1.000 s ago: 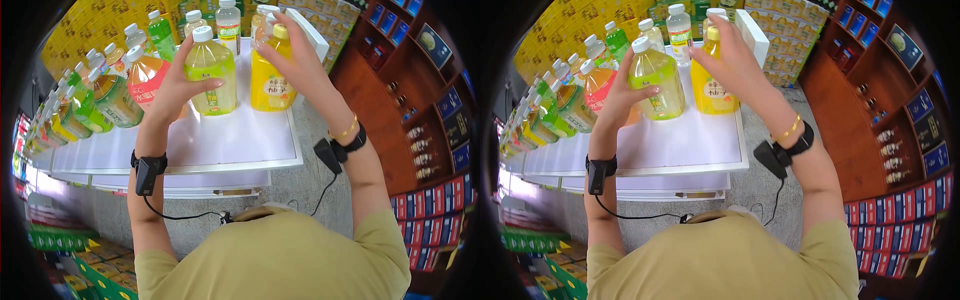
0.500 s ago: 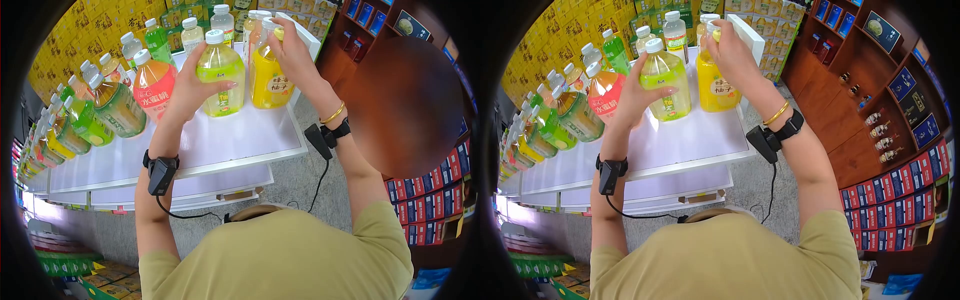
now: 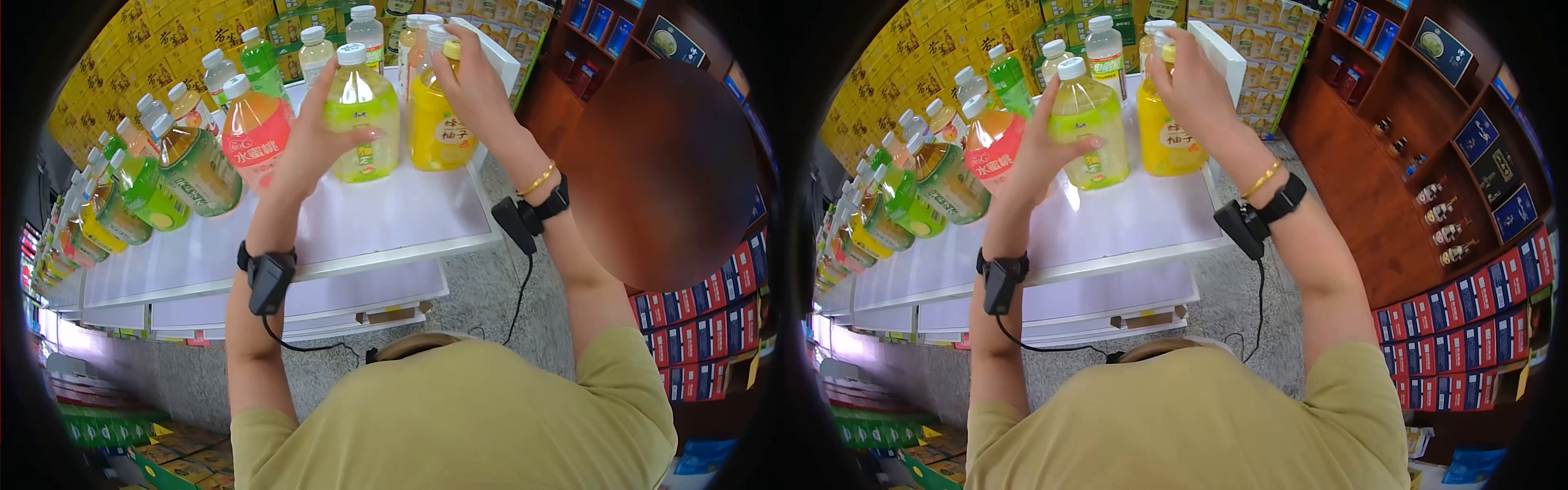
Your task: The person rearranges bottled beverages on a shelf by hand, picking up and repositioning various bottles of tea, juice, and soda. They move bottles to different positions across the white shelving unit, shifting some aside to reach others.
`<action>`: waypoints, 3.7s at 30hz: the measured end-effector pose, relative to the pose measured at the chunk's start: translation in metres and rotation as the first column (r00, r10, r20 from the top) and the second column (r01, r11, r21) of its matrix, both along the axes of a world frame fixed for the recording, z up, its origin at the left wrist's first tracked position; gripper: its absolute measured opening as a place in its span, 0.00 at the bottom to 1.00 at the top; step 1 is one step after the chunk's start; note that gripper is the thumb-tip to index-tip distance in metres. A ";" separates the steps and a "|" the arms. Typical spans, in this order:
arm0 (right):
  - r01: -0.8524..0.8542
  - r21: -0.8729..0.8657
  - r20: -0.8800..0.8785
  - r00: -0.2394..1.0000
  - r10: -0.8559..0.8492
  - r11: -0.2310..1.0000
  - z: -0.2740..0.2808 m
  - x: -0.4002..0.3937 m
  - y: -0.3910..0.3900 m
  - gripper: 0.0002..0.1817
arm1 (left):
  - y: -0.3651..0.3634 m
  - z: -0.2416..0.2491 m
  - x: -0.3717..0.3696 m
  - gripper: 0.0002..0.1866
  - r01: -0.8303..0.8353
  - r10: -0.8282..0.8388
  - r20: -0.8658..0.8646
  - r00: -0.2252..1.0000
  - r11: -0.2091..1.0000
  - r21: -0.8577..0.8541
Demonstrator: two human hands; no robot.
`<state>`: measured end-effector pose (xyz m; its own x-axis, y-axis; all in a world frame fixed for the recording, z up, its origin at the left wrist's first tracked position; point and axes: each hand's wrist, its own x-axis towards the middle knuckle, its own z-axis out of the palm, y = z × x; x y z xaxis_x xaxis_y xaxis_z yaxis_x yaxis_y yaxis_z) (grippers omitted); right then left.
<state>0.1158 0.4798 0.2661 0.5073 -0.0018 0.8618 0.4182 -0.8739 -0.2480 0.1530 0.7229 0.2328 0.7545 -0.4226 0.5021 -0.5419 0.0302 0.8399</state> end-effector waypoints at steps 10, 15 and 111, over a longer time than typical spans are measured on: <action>-0.349 -0.003 -0.062 0.935 0.348 0.937 -0.056 -0.114 0.070 0.20 | 0.090 0.008 -0.060 0.42 -0.571 0.626 0.474 0.619 0.773 -0.276; -0.444 0.185 -0.388 0.787 0.480 0.877 -0.089 -0.102 0.090 0.12 | 0.098 0.007 -0.025 0.56 -0.350 0.353 -0.002 0.935 0.926 -0.141; -0.211 0.066 -0.516 0.830 0.214 0.975 -0.089 -0.102 0.111 0.12 | 0.364 -0.004 0.005 0.57 -0.968 0.911 0.406 0.075 0.164 -0.188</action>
